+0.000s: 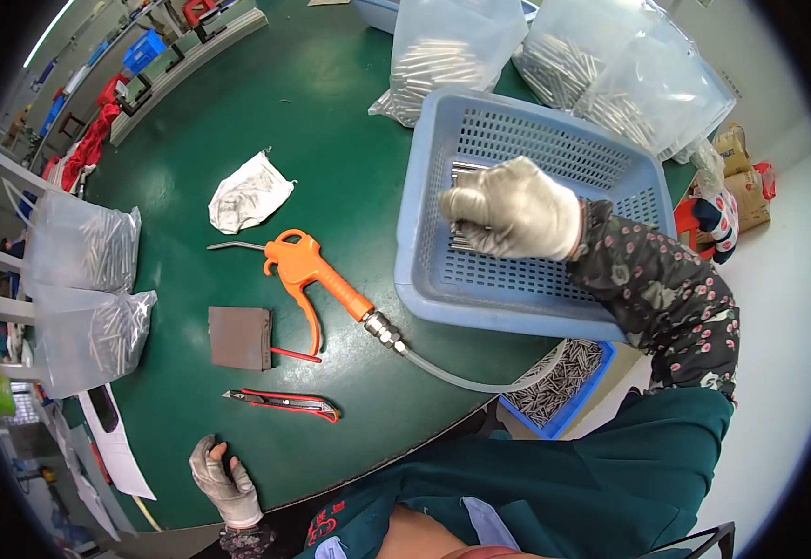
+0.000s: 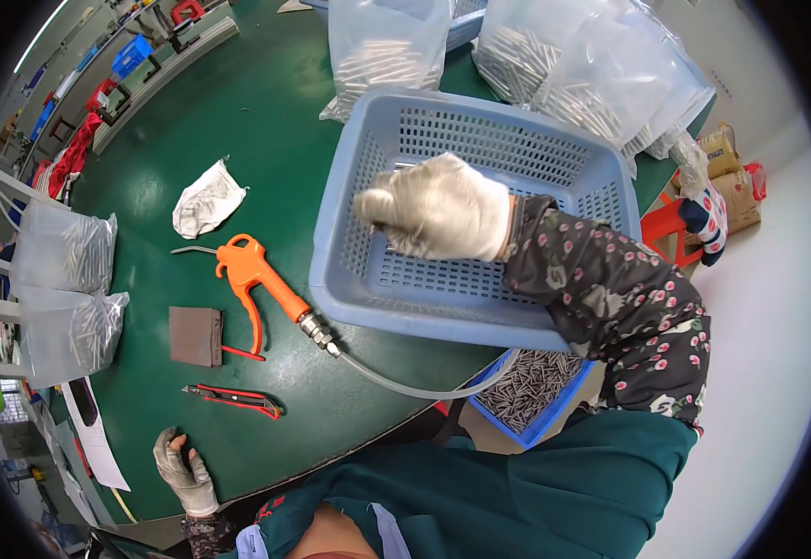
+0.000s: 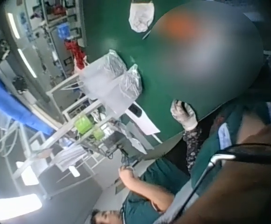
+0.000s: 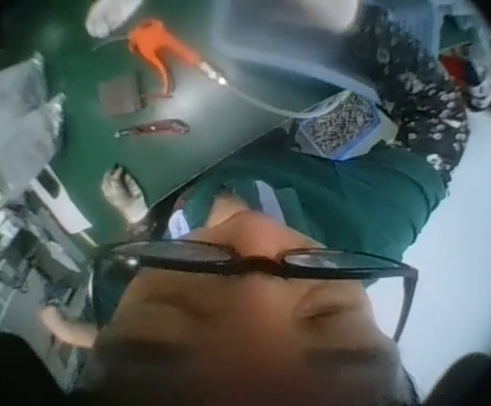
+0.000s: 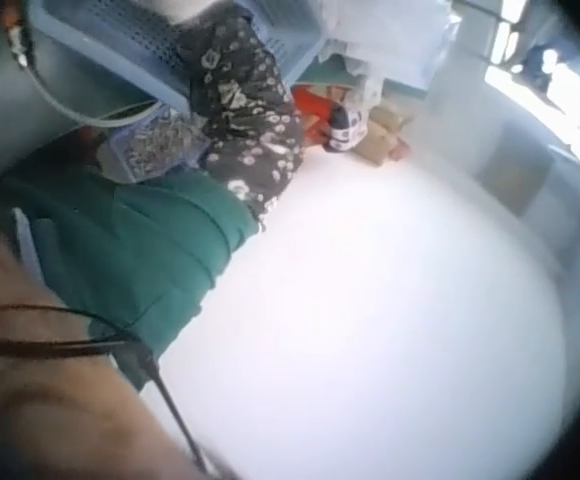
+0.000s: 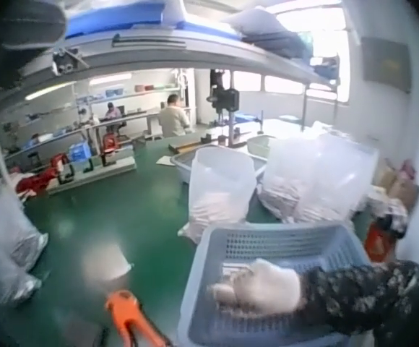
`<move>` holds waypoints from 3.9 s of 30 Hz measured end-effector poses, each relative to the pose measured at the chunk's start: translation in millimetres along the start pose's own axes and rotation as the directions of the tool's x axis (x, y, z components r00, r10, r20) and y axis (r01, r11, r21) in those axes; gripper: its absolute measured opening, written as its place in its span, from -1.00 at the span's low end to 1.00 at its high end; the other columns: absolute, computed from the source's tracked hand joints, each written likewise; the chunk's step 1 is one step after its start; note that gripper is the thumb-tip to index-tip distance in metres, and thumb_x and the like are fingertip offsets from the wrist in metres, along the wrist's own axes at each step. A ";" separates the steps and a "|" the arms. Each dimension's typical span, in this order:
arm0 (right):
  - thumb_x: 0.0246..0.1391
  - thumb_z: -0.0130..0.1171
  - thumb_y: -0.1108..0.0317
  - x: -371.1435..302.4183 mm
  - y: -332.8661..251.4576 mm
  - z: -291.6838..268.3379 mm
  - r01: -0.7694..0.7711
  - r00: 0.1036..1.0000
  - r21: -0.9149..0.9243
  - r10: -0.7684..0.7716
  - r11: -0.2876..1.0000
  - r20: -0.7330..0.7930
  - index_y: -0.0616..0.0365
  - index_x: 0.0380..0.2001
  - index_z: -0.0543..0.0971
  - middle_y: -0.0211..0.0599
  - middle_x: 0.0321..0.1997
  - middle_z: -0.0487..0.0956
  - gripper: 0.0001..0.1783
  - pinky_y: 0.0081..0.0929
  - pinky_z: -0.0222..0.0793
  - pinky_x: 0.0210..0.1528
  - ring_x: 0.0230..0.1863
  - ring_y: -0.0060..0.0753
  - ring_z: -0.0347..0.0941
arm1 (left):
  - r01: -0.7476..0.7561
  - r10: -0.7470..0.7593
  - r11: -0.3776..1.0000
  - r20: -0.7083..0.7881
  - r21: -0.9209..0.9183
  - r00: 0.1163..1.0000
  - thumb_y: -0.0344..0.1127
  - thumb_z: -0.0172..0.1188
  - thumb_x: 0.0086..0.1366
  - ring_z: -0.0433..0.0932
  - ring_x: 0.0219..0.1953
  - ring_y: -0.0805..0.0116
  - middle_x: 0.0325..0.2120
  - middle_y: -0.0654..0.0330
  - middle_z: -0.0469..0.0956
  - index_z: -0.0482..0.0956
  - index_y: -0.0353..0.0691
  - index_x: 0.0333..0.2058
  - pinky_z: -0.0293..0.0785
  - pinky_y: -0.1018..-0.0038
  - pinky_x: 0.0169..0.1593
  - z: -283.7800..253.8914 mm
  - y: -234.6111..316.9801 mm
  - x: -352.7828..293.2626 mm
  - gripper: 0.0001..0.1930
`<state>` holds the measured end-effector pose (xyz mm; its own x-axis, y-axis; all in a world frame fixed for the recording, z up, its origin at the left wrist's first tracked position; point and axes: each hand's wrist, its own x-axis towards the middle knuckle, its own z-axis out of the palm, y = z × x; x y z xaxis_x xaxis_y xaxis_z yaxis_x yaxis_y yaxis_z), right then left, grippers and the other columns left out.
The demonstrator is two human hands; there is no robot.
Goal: Inspecting and cleaning small metal cylinders at an industrial workbench using a sanding block.
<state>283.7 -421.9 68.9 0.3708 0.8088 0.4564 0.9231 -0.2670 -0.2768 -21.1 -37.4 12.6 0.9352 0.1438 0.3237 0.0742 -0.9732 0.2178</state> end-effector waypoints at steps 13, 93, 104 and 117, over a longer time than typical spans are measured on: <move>-0.16 0.08 0.29 -21.6 -10.5 -17.6 -0.019 0.854 -0.235 0.138 0.972 0.501 0.24 -0.23 0.46 -0.02 -0.10 0.45 -0.63 -0.26 0.38 -0.13 -0.10 -0.17 0.43 | 0.031 -0.030 0.999 0.018 -0.037 0.999 -0.43 -0.02 0.05 0.37 -0.13 0.03 -0.16 -0.02 0.36 0.39 -0.33 -0.27 0.28 0.25 -0.04 -1.0 -5.2 -1.9 -0.78; -0.07 0.06 0.33 109.8 -178.8 85.1 -0.808 0.547 0.473 0.147 0.352 0.824 0.15 -0.36 0.42 -0.41 -0.54 0.48 -0.81 -0.64 0.31 -0.60 -0.56 -0.59 0.40 | -0.557 0.555 0.830 -0.176 0.046 0.813 -0.22 0.10 0.12 0.51 -0.47 0.26 -0.49 0.13 0.42 0.15 -0.26 0.10 0.46 0.46 -0.50 4.8 73.5 76.7 -0.41; -0.26 0.30 0.07 123.3 -207.7 97.9 0.096 0.992 0.056 -0.091 0.994 -0.082 0.35 0.02 0.32 0.12 0.03 0.38 -0.20 -0.22 0.24 0.09 0.10 0.01 0.29 | 0.268 0.048 -0.313 0.267 -0.911 0.962 -0.55 0.22 0.03 0.39 -0.02 0.45 -0.09 0.26 0.42 0.26 -0.20 0.06 0.35 0.52 0.03 28.9 39.6 74.5 -0.42; -0.32 0.37 0.25 136.1 -207.1 145.9 0.307 0.948 0.117 -0.292 0.945 -0.129 0.13 0.22 0.12 0.13 0.10 0.32 -0.02 -0.14 0.23 0.08 0.06 0.16 0.30 | 0.313 0.123 -0.617 0.304 -0.722 0.945 -0.55 0.15 0.05 0.50 -0.19 0.41 -0.25 0.26 0.48 0.36 -0.19 -0.09 0.48 0.52 -0.13 22.6 22.5 67.8 -0.60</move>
<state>128.1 -180.2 65.0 0.0953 0.7767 0.6226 0.9737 0.0572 -0.2204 51.7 -53.7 18.7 0.9978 -0.0388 0.0529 -0.0034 0.7748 0.6322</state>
